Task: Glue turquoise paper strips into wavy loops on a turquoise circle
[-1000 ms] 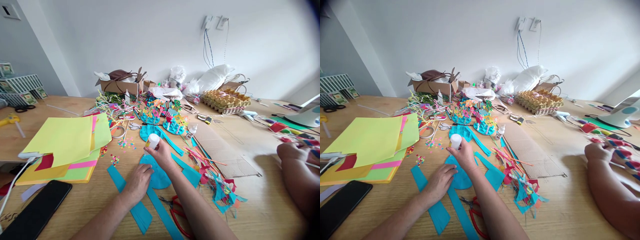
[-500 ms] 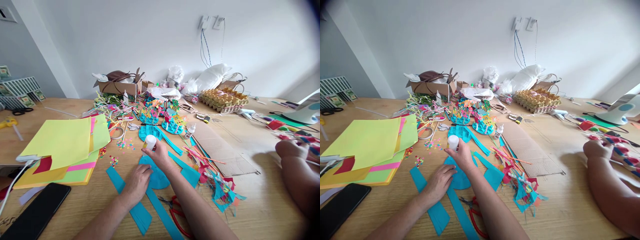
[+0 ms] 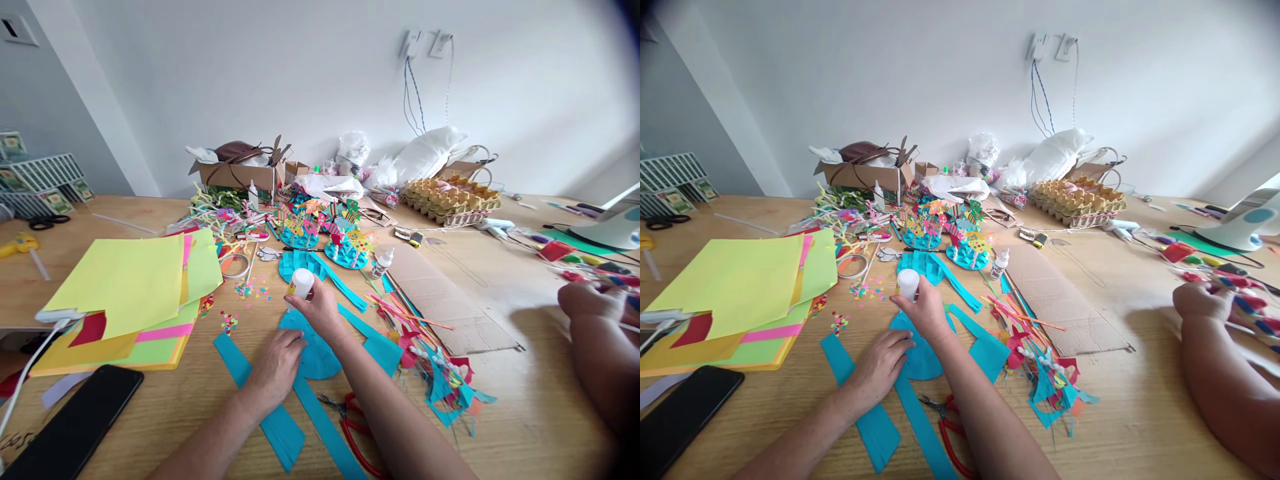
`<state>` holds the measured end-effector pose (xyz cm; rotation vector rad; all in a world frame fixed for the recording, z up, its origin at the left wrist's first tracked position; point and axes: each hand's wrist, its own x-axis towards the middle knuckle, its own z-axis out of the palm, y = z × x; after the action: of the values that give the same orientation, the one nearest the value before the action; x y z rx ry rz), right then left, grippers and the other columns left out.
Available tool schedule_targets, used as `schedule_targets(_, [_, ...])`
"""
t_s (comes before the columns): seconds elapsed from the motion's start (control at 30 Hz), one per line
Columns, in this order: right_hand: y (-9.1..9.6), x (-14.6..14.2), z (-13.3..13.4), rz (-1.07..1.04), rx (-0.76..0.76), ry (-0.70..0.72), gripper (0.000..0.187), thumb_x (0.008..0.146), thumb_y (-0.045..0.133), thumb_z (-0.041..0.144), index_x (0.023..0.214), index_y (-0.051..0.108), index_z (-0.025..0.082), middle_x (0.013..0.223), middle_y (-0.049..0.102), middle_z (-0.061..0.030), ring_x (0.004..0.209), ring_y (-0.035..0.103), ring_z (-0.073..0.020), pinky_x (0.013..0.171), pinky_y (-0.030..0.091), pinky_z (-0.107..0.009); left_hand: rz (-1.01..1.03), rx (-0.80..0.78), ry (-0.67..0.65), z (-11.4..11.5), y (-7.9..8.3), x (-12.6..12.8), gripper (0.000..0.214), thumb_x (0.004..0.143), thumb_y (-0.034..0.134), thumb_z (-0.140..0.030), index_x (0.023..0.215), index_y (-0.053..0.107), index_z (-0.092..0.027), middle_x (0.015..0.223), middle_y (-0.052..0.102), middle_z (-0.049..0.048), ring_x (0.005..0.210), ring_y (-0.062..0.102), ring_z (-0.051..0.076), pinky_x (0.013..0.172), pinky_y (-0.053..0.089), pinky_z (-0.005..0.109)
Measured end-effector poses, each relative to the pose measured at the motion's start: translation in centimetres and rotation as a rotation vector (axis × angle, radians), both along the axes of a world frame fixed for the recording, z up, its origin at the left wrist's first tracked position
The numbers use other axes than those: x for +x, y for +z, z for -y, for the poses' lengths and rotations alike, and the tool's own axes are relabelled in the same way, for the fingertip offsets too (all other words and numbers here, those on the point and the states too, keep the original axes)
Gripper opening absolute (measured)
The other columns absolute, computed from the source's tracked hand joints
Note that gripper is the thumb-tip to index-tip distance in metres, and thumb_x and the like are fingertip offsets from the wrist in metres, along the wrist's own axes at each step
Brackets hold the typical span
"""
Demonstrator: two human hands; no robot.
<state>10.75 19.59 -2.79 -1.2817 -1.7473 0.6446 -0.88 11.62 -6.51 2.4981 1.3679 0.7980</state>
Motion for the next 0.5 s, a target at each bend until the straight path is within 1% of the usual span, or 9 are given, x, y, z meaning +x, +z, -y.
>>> schedule_targets(0.27, [-0.08, 0.17, -0.03, -0.024, -0.008, 0.012, 0.035, 0.065, 0.067, 0.041, 0.086, 0.052, 0.018, 0.075, 0.061, -0.0019, 0.065, 0.056, -0.0162, 0.054, 0.044, -0.026, 0.001, -0.005, 0.002, 0.07, 0.01, 0.01, 0.031, 0.074, 0.049, 0.001, 0.094, 0.064, -0.017, 0.103, 0.063, 0.0075, 0.098, 0.057, 0.022, 0.085, 0.051, 0.043])
schedule_targets(0.37, [-0.01, 0.24, 0.01, -0.009, -0.009, 0.013, 0.035, 0.065, 0.067, 0.041, 0.086, 0.052, 0.018, 0.074, 0.06, -0.0015, 0.063, 0.056, -0.016, 0.054, 0.044, -0.026, -0.009, -0.02, 0.001, 0.1, 0.08, -0.01, 0.03, 0.073, 0.051, 0.001, 0.094, 0.064, -0.014, 0.103, 0.063, 0.009, 0.099, 0.056, 0.023, 0.086, 0.05, 0.042])
schedule_targets(0.5, [-0.01, 0.31, -0.05, -0.047, -0.027, 0.008, 0.036, 0.065, 0.067, 0.041, 0.088, 0.053, 0.018, 0.076, 0.061, -0.0018, 0.065, 0.057, -0.0162, 0.055, 0.045, -0.026, -0.02, -0.031, -0.006, 0.13, 0.17, -0.01, 0.03, 0.072, 0.053, 0.002, 0.096, 0.064, -0.011, 0.105, 0.062, 0.0105, 0.1, 0.055, 0.023, 0.088, 0.049, 0.041])
